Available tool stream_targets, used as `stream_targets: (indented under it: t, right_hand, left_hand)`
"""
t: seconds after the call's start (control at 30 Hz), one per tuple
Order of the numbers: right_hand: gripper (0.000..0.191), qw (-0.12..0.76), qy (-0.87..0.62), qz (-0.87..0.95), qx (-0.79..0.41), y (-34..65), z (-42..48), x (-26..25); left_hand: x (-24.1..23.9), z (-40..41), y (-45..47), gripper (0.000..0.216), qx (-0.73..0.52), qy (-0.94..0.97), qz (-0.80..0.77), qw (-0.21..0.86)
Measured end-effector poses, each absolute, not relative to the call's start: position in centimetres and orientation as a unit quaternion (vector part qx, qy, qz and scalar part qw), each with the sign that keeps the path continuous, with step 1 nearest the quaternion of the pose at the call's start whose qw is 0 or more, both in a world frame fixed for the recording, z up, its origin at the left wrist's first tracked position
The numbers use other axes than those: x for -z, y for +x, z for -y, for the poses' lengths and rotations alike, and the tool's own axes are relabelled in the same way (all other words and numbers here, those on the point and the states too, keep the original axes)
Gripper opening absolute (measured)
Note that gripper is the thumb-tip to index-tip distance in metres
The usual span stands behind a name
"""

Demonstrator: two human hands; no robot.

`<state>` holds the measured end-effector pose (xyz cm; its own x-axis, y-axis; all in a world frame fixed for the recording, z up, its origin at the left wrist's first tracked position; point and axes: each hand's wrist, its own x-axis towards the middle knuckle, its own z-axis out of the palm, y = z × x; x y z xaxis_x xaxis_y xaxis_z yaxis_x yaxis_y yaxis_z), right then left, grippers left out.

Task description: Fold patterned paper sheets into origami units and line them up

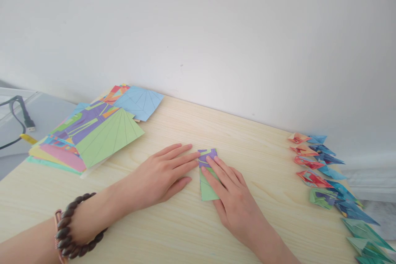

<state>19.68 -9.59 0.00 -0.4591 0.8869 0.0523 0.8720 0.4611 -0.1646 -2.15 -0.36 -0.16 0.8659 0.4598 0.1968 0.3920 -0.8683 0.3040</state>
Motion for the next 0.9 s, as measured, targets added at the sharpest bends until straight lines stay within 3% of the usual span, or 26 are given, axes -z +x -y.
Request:
stream_targets:
  t: [0.9]
  right_hand:
    - [0.054,0.059,-0.527,0.844,-0.077,19.61,9.56,-0.09]
  left_hand:
    - [-0.03,0.41,-2.1,0.042,-0.116,0.961,-0.223,0.113]
